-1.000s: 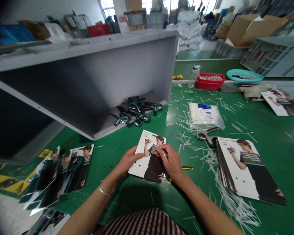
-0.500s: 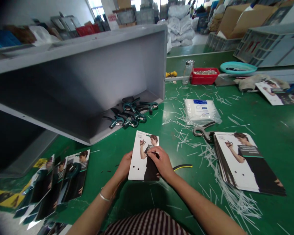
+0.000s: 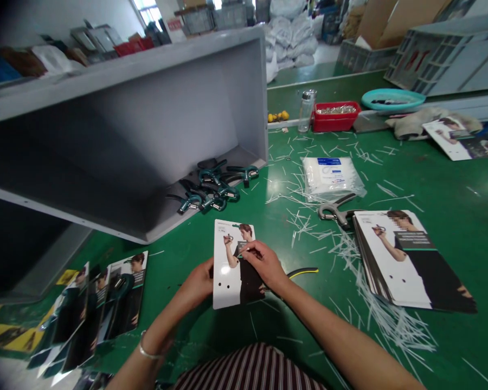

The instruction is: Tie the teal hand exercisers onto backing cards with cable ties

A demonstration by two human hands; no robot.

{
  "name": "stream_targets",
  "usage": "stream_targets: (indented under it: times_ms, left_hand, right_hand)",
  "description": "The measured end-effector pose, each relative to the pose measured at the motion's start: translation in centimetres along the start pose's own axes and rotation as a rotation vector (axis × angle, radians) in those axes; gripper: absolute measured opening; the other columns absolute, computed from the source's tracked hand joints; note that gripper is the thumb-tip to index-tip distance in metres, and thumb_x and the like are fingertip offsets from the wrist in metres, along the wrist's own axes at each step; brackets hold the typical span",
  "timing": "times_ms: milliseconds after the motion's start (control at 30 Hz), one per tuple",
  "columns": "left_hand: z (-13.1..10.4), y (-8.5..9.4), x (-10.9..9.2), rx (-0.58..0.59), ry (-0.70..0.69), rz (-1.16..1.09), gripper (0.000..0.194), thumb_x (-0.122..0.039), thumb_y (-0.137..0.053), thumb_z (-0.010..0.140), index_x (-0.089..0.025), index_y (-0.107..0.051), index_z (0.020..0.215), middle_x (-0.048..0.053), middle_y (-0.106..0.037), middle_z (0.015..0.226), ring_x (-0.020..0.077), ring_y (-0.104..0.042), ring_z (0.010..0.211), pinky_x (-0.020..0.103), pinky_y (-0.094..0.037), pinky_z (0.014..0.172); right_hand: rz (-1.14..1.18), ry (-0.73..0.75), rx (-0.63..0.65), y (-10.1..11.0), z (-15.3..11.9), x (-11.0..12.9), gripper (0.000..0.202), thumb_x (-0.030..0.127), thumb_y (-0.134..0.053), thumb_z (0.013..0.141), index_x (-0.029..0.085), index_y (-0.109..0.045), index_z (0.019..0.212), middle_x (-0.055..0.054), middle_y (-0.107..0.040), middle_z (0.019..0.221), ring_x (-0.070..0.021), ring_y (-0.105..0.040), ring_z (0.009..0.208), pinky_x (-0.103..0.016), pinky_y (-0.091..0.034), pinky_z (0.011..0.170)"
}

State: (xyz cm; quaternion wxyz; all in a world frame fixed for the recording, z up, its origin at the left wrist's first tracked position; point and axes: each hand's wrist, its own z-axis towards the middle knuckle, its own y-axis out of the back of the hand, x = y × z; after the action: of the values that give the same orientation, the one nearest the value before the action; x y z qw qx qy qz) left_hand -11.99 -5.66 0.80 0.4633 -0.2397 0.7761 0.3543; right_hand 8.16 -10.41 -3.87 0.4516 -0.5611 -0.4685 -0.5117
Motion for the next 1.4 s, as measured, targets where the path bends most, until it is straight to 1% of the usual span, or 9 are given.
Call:
stream_targets:
  times_ms: [100,133,267,400,567,833,1067,1233,1400]
  left_hand:
    - [-1.5,0.9,-0.7,0.210,-0.054,-0.078,0.035,-0.029,-0.059,0.086,-0.021,-0.068,0.119,0.007,-0.074,0.097,0.0244,-0.067,0.090,0.035,-0.052,0.086]
    - [-1.8,1.1,-1.0,0.238,-0.082,-0.057,0.035,-0.030,-0.056,0.089,-0.022,-0.067,0.121,0.007,-0.073,0.105,0.0245,-0.066,0.094,0.036,-0.051,0.089]
    - [-2.0,0.8,-1.3,0.140,-0.264,0.139,0.032,-0.028,-0.056,0.090,-0.026,-0.068,0.119,0.008,-0.067,0.122,0.0261,-0.062,0.111,0.038,-0.047,0.100]
    - [-0.8,-0.5,0.2,0.047,-0.414,0.330,0.033,-0.020,-0.056,0.088,-0.023,-0.067,0.119,0.011,-0.060,0.132,0.0280,-0.052,0.125,0.042,-0.038,0.111]
    - [0.0,-1.4,1.7,-0.001,-0.328,0.353,0.032,-0.014,-0.058,0.082,-0.021,-0.070,0.111,0.012,-0.070,0.111,0.0282,-0.063,0.106,0.041,-0.048,0.098]
    - [0.2,-1.8,0.3,-0.193,-0.114,0.223,0.021,-0.008,-0.056,0.077,-0.015,-0.073,0.088,0.007,-0.073,0.084,0.0176,-0.064,0.073,0.026,-0.051,0.072]
    - [0.1,-2.7,2.5,-0.262,-0.233,0.110,0.020,-0.012,-0.059,0.078,-0.017,-0.074,0.090,0.006,-0.072,0.096,0.0186,-0.065,0.084,0.027,-0.050,0.078]
    - [0.2,-2.3,3.1,-0.203,-0.331,0.086,0.016,-0.020,-0.059,0.086,-0.020,-0.074,0.091,0.006,-0.070,0.097,0.0190,-0.066,0.090,0.028,-0.050,0.082]
    - [-0.1,-1.6,3.4,-0.160,-0.380,0.153,0.017,-0.021,-0.059,0.088,-0.021,-0.075,0.092,0.006,-0.070,0.098,0.0199,-0.066,0.094,0.029,-0.050,0.085]
  right_hand:
    - [0.014,0.022,0.020,-0.1,0.0,0.4,0.019,0.041,-0.066,0.085,0.022,-0.068,0.090,-0.001,-0.068,0.091,-0.0179,-0.061,0.084,-0.029,-0.045,0.080]
    - [0.032,0.017,0.026,-0.1,0.0,0.5,0.020,0.041,-0.066,0.085,0.022,-0.068,0.091,-0.001,-0.067,0.090,-0.0177,-0.061,0.084,-0.029,-0.045,0.080]
    - [0.118,-0.036,0.064,0.1,-0.1,0.5,0.024,0.044,-0.066,0.085,0.022,-0.065,0.093,0.000,-0.066,0.086,-0.0164,-0.060,0.080,-0.028,-0.045,0.077]
    - [0.152,-0.026,0.107,0.2,-0.2,0.3,0.025,0.044,-0.068,0.084,0.021,-0.063,0.093,0.001,-0.065,0.086,-0.0154,-0.059,0.080,-0.026,-0.044,0.075]
    - [0.065,0.037,0.124,0.0,-0.4,0.8,0.022,0.042,-0.066,0.086,0.021,-0.062,0.092,0.001,-0.062,0.084,-0.0146,-0.056,0.077,-0.026,-0.042,0.073]
    - [-0.061,0.095,0.119,-0.3,-0.2,1.1,0.022,0.041,-0.062,0.088,0.019,-0.064,0.090,-0.001,-0.062,0.085,-0.0162,-0.056,0.079,-0.027,-0.041,0.074]
    - [0.073,0.046,0.108,-0.2,-0.2,1.1,0.022,0.042,-0.062,0.088,0.020,-0.059,0.090,0.001,-0.059,0.081,-0.0146,-0.056,0.076,-0.027,-0.043,0.073]
    - [0.123,0.014,0.135,-0.3,-0.4,0.7,0.023,0.042,-0.062,0.088,0.020,-0.056,0.091,0.001,-0.059,0.081,-0.0144,-0.058,0.075,-0.026,-0.045,0.071]
    - [-0.012,0.091,0.135,-0.2,-0.7,0.3,0.016,0.036,-0.058,0.091,0.020,-0.057,0.093,0.002,-0.056,0.079,-0.0131,-0.055,0.072,-0.024,-0.042,0.068]
